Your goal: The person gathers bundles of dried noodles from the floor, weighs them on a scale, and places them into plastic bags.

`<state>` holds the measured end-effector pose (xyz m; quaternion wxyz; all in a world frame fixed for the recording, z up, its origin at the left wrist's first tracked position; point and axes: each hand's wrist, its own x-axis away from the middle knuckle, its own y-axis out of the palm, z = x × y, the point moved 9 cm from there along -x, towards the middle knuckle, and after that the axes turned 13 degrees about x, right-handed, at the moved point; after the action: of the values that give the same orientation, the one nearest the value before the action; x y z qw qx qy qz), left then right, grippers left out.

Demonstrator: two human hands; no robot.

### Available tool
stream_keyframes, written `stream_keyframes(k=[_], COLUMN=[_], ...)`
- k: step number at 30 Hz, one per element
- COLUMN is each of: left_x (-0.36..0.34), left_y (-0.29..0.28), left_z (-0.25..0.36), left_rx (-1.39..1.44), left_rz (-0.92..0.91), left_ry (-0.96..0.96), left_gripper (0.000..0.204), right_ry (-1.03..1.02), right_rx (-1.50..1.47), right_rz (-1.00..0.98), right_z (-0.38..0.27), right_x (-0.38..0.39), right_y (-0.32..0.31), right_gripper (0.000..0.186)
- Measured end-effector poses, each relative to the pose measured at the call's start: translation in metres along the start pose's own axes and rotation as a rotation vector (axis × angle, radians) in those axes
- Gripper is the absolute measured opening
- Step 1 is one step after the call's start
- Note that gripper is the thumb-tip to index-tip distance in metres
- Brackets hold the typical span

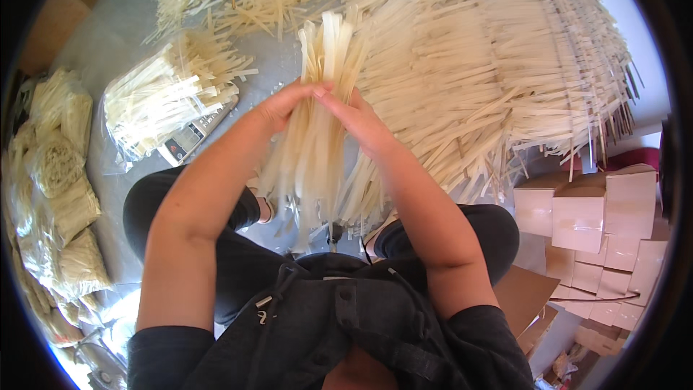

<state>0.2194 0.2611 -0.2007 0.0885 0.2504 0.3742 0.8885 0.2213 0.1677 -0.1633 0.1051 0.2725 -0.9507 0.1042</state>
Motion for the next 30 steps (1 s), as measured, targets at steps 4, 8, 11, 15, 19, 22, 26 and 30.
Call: stream_keyframes(k=[4,8,11,15,19,22,26,30], left_x=[0.056,0.092,0.104,0.091,0.074,0.081,0.068,0.047], left_y=[0.045,0.081,0.086,0.086,0.092,0.080,0.078,0.107], left_z=[0.029,0.039,0.033,0.016,-0.002,0.001,-0.010,-0.045], left_rx=[0.131,0.035,-0.051,-0.318,-0.079,0.126,0.188,0.319], left_rz=[0.007,-0.035,0.047,-0.046,-0.122,-0.134,-0.242,-0.380], left_ry=[0.000,0.086,0.146,0.247,0.119,0.068,-0.010,-0.140], left_gripper=[0.053,0.072,0.088,0.083,0.062,0.052,0.056,0.064], right_ry=[-0.308,-0.362,-0.418,-0.336,-0.205,-0.014,-0.025,-0.184], right_rx=[0.332,0.312,0.483,0.700,0.820,0.715,0.349,0.030], right_rz=[0.118,0.041,-0.123,-0.013,-0.115,-0.249,0.098,0.380], right_z=[-0.094,-0.112,-0.107,-0.080,-0.077,-0.114,-0.132,-0.103], right_x=[0.044,0.053,0.075,0.093,0.089,0.089,0.033,-0.030], right_y=[0.001,0.010,0.037,0.033,0.003,-0.013,-0.099,-0.162], right_gripper=[0.081,0.092,0.099,0.095,0.090,0.088,0.083,0.082])
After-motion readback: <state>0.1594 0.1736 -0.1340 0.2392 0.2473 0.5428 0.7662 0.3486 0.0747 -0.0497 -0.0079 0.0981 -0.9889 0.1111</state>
